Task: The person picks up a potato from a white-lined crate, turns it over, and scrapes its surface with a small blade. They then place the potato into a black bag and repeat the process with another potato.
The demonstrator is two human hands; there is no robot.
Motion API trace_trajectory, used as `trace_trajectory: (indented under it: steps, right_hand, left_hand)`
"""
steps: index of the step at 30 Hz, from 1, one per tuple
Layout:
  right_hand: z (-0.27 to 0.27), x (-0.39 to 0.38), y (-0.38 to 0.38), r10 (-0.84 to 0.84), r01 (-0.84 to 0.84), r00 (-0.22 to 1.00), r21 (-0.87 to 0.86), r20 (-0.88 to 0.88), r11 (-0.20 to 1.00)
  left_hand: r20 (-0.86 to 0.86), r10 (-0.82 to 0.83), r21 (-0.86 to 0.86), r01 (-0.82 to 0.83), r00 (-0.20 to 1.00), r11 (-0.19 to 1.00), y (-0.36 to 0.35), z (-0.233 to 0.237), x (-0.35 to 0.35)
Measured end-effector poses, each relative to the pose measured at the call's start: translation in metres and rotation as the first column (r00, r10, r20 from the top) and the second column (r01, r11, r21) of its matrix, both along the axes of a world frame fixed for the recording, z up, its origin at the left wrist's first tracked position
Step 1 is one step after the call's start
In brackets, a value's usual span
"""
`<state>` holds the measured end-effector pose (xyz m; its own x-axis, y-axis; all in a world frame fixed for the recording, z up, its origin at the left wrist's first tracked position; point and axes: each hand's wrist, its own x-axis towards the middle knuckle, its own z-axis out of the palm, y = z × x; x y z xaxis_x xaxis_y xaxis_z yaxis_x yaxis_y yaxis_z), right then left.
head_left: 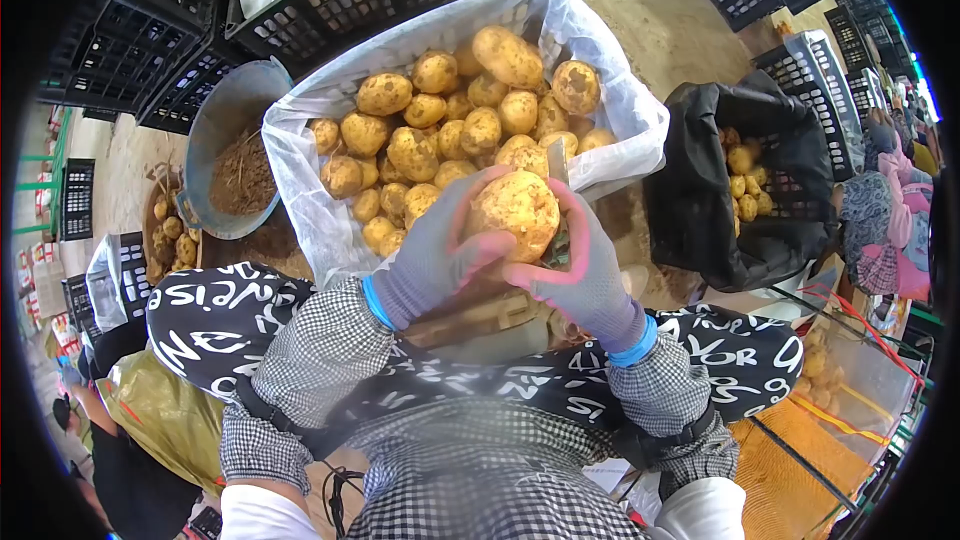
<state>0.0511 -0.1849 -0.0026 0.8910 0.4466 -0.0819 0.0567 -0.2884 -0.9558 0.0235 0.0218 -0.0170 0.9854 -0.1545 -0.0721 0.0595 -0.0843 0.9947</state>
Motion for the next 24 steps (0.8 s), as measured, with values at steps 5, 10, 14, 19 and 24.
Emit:
trace_trajectory:
  steps: [5,10,14,19,24]
  right_hand:
    - [0.004,0.001,-0.001,0.08,-0.031,0.971,0.215,-0.224,0.976]
    - [0.02,0.002,0.0,0.166,0.123,0.838,0.476,-0.52,0.871]
    - [0.022,0.006,-0.003,0.206,0.228,0.789,0.586,-0.579,0.777]
    - [0.011,0.007,-0.006,0.162,0.196,0.83,0.551,-0.534,0.811]
    - [0.02,0.01,-0.009,0.255,0.214,0.782,0.63,-0.568,0.747]
  left_hand:
    - [0.26,-0.086,0.289,0.008,0.962,0.957,0.0,0.002,0.002]
    - [0.174,-0.086,0.261,0.038,0.981,0.965,0.007,0.015,0.01]
    - [-0.059,-0.1,0.026,0.101,0.993,0.995,0.002,0.022,0.017]
    - [-0.037,-0.138,0.142,0.142,0.99,0.98,0.009,0.032,0.016]
    - [-0.092,-0.184,0.119,0.194,0.979,0.974,0.025,0.02,0.017]
